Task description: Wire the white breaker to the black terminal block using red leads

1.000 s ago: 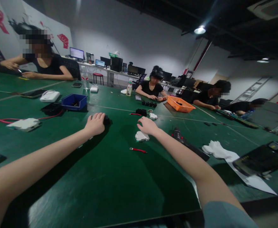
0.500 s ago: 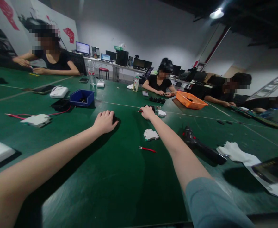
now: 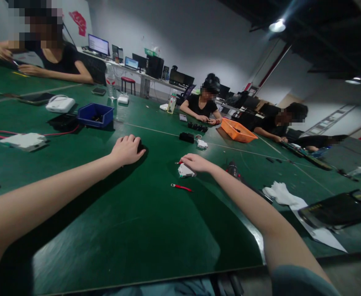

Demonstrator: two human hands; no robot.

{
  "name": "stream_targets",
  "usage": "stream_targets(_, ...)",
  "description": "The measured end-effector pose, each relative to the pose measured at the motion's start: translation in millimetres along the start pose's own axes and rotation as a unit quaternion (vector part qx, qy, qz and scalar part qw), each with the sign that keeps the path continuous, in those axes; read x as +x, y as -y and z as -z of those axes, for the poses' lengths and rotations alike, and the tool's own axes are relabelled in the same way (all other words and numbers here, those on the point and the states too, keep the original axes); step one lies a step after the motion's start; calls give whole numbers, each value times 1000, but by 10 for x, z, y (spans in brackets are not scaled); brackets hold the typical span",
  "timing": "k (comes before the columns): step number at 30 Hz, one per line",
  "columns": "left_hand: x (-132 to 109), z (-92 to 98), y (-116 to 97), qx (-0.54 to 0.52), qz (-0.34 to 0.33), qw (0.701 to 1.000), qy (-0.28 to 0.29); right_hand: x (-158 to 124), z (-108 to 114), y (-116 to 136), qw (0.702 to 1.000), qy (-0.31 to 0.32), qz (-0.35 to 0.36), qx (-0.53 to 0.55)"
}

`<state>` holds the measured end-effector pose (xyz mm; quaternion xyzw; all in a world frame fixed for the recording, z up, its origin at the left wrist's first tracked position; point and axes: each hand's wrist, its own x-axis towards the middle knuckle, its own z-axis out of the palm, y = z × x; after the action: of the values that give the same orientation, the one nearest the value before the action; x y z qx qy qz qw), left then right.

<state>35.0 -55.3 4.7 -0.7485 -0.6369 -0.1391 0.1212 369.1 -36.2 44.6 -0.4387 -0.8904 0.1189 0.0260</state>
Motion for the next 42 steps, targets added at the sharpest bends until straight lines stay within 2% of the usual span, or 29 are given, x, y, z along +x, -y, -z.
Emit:
stream_targets(6,8,18,5,-19,9,1000,22,-531,-82,372,998,-13,37,50)
stream_targets(9,7,29,-1,-7,5,1000,19,-633,-107,463,996,0,61,60)
stream_targets(11,8,30,-6,4,4,1000,16,-584,-111,436,997,-10,63,49)
stream_targets(14,9,26,-10,8,3,1000,14,-310,-94,258,996,-75,30,-29)
stream_targets(16,9,24,-12,7,2,1000,11,-23,-62,75,987,-121,-22,-106)
stream_targets(20,0,29,-13,5,1,1000,7,606,42,-317,970,-173,-98,-138)
stream_targets(23,-3,33,-11,4,6,1000,4,969,107,-560,962,-185,-144,-143)
stream_targets(26,0,28,-6,0,4,1000,2,1162,124,-714,959,-175,-173,-139)
stream_targets(29,0,21,-3,-7,4,1000,0,1170,106,-757,958,-172,-183,-139)
stream_targets(32,-3,20,-7,-11,7,1000,6,982,70,-688,959,-170,-177,-139)
stream_targets(34,-4,23,-9,-10,9,1000,10,738,35,-587,963,-164,-165,-133)
stream_targets(39,5,25,1,-13,6,1000,12,-225,-91,-227,975,-154,-117,-107)
stream_targets(42,12,25,8,-17,5,1000,9,-827,-167,-34,980,-193,-55,-12)
